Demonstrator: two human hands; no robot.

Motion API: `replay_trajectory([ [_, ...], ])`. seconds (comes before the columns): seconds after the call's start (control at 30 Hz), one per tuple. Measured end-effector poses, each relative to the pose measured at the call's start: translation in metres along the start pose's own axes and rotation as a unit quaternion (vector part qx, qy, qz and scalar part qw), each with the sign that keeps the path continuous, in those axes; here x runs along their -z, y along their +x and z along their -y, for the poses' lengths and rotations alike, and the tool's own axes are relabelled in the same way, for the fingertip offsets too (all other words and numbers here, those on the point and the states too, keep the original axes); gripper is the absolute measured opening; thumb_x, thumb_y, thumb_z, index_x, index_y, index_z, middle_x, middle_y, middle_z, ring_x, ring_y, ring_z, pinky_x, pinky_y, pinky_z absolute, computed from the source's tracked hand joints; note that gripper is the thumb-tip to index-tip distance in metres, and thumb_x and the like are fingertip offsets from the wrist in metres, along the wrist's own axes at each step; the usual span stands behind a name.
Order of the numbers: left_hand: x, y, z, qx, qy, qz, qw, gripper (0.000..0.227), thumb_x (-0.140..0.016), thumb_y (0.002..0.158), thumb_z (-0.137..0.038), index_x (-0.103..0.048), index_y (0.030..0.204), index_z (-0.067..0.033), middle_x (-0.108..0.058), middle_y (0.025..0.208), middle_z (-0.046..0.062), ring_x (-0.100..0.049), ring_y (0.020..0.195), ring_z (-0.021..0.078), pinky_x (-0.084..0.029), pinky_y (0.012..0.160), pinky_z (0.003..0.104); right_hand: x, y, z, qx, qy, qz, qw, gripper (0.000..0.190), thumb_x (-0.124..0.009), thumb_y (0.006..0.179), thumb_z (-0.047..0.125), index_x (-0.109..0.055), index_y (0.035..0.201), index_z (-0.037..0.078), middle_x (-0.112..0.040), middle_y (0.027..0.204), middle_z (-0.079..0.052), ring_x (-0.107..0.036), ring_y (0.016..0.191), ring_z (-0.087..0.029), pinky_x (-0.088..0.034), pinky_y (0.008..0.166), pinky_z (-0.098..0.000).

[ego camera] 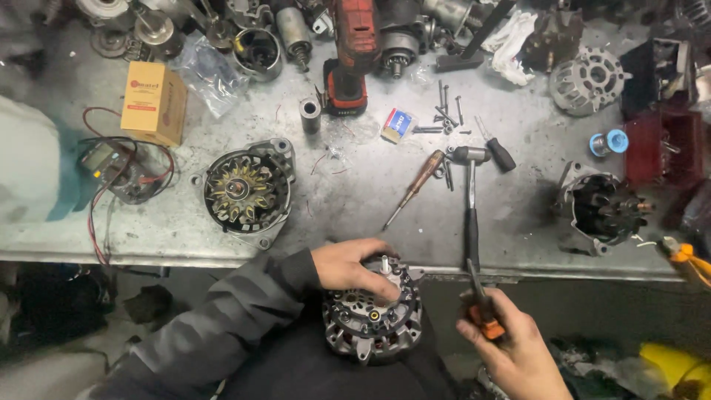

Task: The person assembles an alternator by fitting a copper-wound stator into a metal housing. They then use pliers to manipulate and secure internal components within the alternator casing.

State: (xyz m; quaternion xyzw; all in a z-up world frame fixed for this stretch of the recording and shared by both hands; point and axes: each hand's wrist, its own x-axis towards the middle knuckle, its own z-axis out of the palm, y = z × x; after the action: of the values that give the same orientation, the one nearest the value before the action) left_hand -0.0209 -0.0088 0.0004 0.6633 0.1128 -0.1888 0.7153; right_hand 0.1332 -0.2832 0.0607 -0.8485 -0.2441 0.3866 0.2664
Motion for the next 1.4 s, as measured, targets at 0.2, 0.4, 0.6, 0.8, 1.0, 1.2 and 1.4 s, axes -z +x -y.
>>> replay_trajectory([
  [0.2,-0.002,0.006,-0.019,0.026,0.098,-0.022,0.995,0.078,-0.081,0.062,-0.061,-0.071,0.113,-0.0028,-0.076,0.104,0.014,-0.073,0.096,0.0228,-0.055,0.084,0.033,-0.001,-0.008,0.034,0.126,-0.122,-0.027,0.984,0.06,-0.081,0.07,0.013,-0.062,0.127,0.012,-0.077,0.092,-0.009,-0.075,0.082,-0.022,-0.059,0.074,-0.0324],
  [0.4,-0.006,0.015,-0.022,0.064,0.147,-0.022,0.987,0.077,-0.08,0.059,-0.067,-0.073,0.098,-0.0007,-0.077,0.093,0.015,-0.075,0.087,0.0247,-0.057,0.077,0.034,0.017,-0.017,0.035,0.168,-0.325,-0.024,0.931,0.075,-0.078,0.061,0.007,-0.062,0.133,0.017,-0.073,0.099,-0.006,-0.07,0.091,-0.027,-0.053,0.079,-0.0408],
  [0.6,-0.006,0.027,0.0,0.055,0.123,-0.013,0.991,0.078,-0.078,0.062,-0.069,-0.073,0.098,0.0,-0.077,0.094,0.015,-0.074,0.087,0.025,-0.057,0.078,0.034,0.029,-0.021,0.017,0.175,-0.422,-0.027,0.889,0.065,-0.066,0.069,0.005,-0.057,0.133,0.016,-0.067,0.119,-0.006,-0.064,0.107,-0.03,-0.049,0.094,-0.0484],
  [0.8,-0.006,0.03,0.006,0.033,0.109,-0.009,0.993,0.075,-0.078,0.064,-0.067,-0.072,0.099,0.0001,-0.076,0.092,0.014,-0.073,0.086,0.0236,-0.057,0.076,0.034,0.021,-0.021,0.04,0.058,-0.489,0.056,0.869,0.07,-0.063,0.076,0.012,-0.048,0.144,0.022,-0.06,0.125,-0.001,-0.057,0.118,-0.023,-0.041,0.106,-0.0595],
  [1.0,-0.008,0.026,0.004,0.035,0.092,-0.012,0.995,0.072,-0.079,0.065,-0.064,-0.072,0.098,-0.0004,-0.076,0.089,0.012,-0.073,0.082,0.0223,-0.057,0.072,0.034,0.017,-0.02,0.043,0.094,-0.502,0.043,0.859,0.066,-0.063,0.075,0.014,-0.05,0.14,0.019,-0.059,0.124,-0.003,-0.056,0.119,-0.025,-0.041,0.103,-0.0628],
  [1.2,-0.01,0.02,0.001,0.019,0.082,-0.03,0.996,0.068,-0.081,0.066,-0.061,-0.072,0.097,-0.0014,-0.076,0.088,0.012,-0.073,0.082,0.0212,-0.056,0.073,0.033,0.015,-0.017,0.056,0.099,-0.508,0.059,0.854,0.053,-0.063,0.08,0.019,-0.054,0.132,0.02,-0.06,0.111,-0.001,-0.059,0.108,-0.022,-0.044,0.101,-0.0599],
  [1.4,-0.011,0.018,-0.001,0.02,0.079,-0.037,0.996,0.066,-0.081,0.066,-0.059,-0.072,0.097,-0.0012,-0.076,0.087,0.012,-0.073,0.081,0.0208,-0.056,0.073,0.033,0.02,-0.013,0.054,0.158,-0.502,0.05,0.849,0.051,-0.065,0.077,0.019,-0.056,0.128,0.018,-0.061,0.108,-0.001,-0.061,0.106,-0.024,-0.046,0.096,-0.0582],
])
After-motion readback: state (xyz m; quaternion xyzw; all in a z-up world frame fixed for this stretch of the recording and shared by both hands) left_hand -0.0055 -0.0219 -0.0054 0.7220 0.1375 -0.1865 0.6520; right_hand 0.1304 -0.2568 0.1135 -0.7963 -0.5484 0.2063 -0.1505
